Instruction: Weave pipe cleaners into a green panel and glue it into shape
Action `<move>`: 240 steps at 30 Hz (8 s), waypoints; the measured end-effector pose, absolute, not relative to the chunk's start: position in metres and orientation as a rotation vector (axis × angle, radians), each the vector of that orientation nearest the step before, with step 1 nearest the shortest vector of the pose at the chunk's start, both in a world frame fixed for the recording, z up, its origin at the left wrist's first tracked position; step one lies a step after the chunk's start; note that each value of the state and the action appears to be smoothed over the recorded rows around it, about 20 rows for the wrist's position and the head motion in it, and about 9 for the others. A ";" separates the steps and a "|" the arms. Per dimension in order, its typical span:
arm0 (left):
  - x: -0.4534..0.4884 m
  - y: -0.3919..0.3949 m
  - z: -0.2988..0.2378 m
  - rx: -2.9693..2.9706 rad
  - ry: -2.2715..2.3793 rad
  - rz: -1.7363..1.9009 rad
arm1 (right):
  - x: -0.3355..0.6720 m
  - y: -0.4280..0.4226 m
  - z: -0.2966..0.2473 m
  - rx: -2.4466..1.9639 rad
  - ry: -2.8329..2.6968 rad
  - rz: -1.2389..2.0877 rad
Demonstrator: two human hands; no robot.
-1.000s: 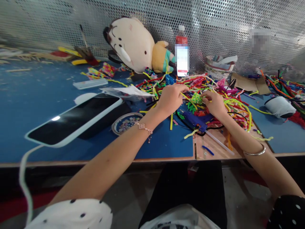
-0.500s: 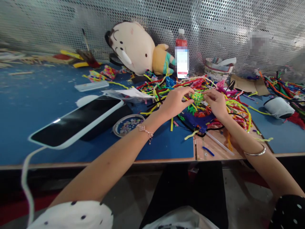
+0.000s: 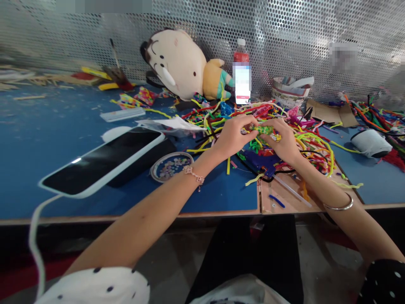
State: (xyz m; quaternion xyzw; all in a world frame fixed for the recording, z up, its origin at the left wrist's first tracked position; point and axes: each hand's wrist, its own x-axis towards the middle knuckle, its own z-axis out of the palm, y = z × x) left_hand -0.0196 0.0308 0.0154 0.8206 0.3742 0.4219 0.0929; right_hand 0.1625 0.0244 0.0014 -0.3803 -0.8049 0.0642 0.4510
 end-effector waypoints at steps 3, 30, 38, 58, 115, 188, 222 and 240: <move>-0.018 0.028 0.015 2.380 1.093 1.250 | 0.163 0.025 -0.001 -0.911 -1.995 0.120; -0.017 0.027 0.018 2.246 1.002 1.268 | 0.162 0.022 -0.001 -0.842 -1.900 0.105; -0.018 0.026 0.018 2.272 1.105 1.367 | 0.163 0.023 -0.001 -0.856 -1.867 0.131; -0.029 0.041 0.010 2.341 1.345 1.387 | 0.161 0.030 -0.002 -0.880 -1.499 0.824; -0.013 0.037 0.009 1.604 0.741 1.204 | 0.157 0.009 0.003 -0.818 -1.719 0.253; -0.018 0.027 0.010 2.287 0.793 1.449 | 0.157 0.015 -0.004 -0.792 -1.887 -0.070; -0.017 0.030 0.008 2.380 0.839 1.431 | 0.155 0.016 -0.003 -0.774 -1.872 0.061; -0.015 0.028 0.012 2.253 0.828 1.394 | 0.155 0.016 -0.003 -0.878 -1.869 0.248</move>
